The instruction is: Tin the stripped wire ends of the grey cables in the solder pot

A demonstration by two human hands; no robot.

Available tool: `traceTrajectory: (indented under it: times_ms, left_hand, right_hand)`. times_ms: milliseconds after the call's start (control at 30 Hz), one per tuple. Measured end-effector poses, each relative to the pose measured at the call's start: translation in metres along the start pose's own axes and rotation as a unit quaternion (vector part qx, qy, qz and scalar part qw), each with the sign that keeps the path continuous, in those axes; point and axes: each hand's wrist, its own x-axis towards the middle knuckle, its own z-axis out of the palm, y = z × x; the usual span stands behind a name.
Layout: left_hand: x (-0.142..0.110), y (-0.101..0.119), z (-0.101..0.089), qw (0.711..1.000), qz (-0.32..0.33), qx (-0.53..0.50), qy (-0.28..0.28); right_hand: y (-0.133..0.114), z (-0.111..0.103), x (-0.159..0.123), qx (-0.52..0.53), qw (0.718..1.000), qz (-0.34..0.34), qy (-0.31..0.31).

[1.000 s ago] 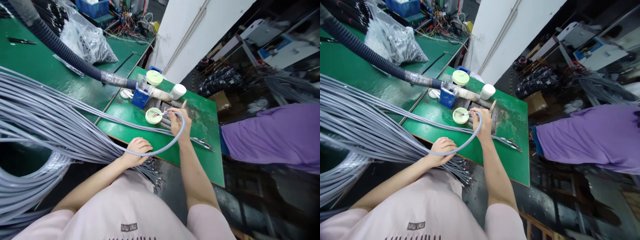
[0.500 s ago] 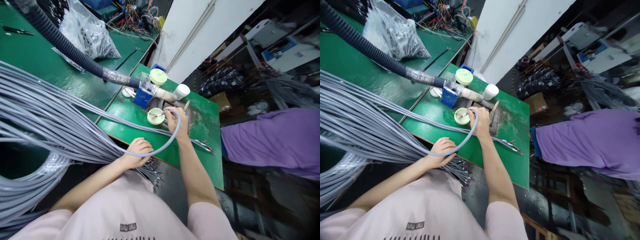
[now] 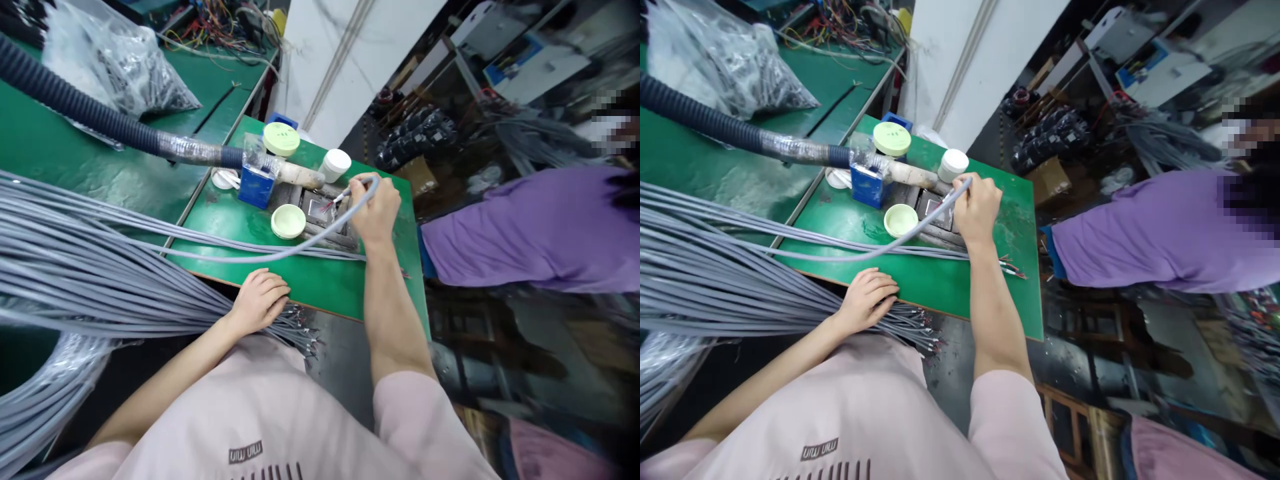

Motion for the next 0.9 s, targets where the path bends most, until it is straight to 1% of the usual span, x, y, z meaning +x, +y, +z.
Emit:
traceTrajectory:
  times_ms: [167, 333, 433, 633, 733, 833, 900]
  left_hand:
    - [0.003, 0.002, 0.000, 1.000, 0.008, 0.009, 0.000]
    - [0.004, 0.003, 0.000, 1.000, 0.006, 0.015, -0.002]
    - [0.004, 0.003, 0.000, 1.000, 0.001, 0.013, -0.007]
    - [0.005, 0.004, -0.002, 1.000, 0.001, 0.011, -0.006]
    - [0.004, 0.003, 0.001, 1.000, 0.002, 0.007, -0.005]
    - [0.003, 0.001, 0.004, 1.000, 0.001, -0.001, 0.002]
    - [0.006, 0.004, 0.001, 1.000, -0.016, -0.026, 0.000]
  right_hand:
    - [0.033, 0.016, 0.005, -0.033, 0.998, 0.040, -0.021]
    - [0.047, 0.033, 0.005, -0.035, 0.997, 0.062, -0.027]
    - [0.050, 0.040, 0.006, -0.025, 0.997, 0.063, -0.031]
    - [0.053, 0.049, 0.004, -0.036, 0.996, 0.065, -0.043]
    - [0.054, 0.053, 0.003, -0.034, 0.996, 0.060, -0.050]
    - [0.050, 0.050, 0.002, -0.036, 0.996, 0.063, -0.053]
    - [0.043, 0.039, 0.000, -0.031, 0.997, 0.060, -0.043]
